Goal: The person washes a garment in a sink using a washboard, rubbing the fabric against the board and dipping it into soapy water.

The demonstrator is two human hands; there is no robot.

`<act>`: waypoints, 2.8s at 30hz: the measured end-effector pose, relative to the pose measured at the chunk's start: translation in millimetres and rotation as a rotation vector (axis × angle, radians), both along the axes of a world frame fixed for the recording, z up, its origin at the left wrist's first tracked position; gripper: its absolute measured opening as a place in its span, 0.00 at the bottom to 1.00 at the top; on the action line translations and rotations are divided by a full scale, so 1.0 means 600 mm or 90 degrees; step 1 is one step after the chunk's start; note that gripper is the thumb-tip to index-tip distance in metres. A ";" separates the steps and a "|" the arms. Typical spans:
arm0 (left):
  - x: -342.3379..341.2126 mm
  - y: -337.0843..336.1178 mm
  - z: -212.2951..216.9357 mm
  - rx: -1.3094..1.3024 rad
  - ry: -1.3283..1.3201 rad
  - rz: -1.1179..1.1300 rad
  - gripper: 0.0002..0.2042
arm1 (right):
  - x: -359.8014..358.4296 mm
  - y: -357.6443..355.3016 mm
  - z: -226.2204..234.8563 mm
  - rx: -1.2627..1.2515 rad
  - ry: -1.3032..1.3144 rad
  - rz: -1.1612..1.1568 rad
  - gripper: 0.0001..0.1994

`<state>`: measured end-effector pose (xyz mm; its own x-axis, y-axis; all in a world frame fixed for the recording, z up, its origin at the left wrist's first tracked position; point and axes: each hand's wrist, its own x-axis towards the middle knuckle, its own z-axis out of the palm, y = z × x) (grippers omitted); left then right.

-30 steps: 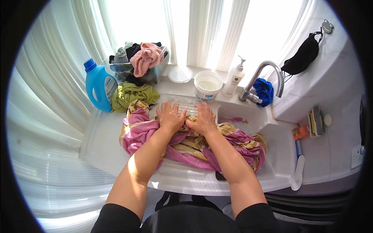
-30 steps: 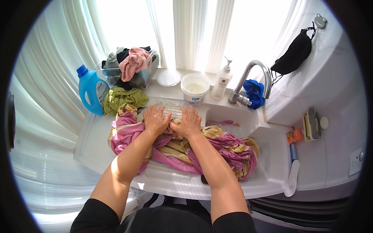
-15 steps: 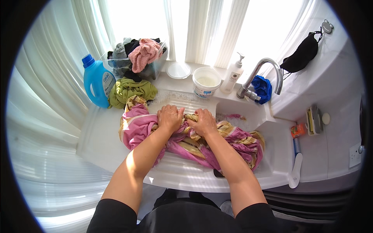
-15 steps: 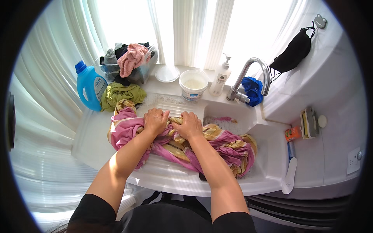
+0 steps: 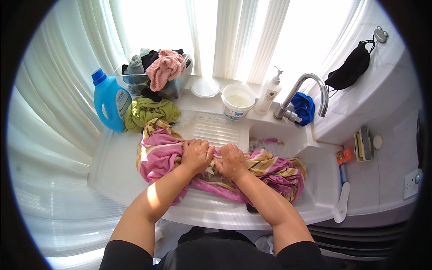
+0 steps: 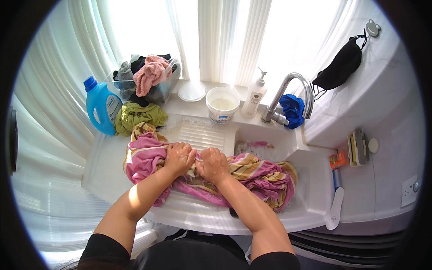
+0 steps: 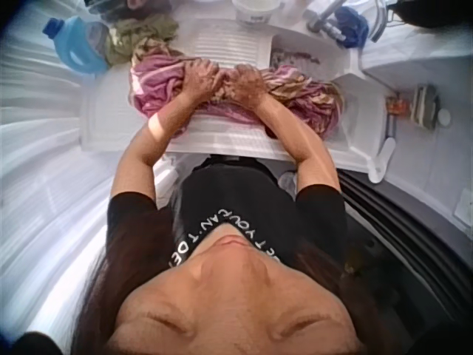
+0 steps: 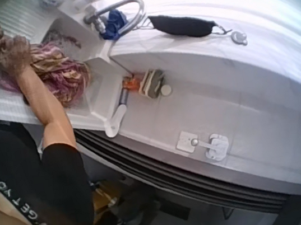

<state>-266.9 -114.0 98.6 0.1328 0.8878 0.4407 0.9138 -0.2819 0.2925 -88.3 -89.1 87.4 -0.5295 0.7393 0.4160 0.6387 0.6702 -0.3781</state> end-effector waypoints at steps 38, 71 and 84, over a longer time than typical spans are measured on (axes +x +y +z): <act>0.035 0.087 0.047 0.050 0.109 0.053 0.17 | -0.011 0.039 0.041 -0.031 -0.048 -0.219 0.21; 0.027 -0.009 0.023 -0.134 0.032 0.000 0.21 | 0.035 -0.023 0.030 -0.202 -0.182 -0.038 0.42; -0.007 -0.157 0.043 0.113 0.005 -0.273 0.13 | 0.074 -0.138 0.019 0.107 -0.037 0.097 0.23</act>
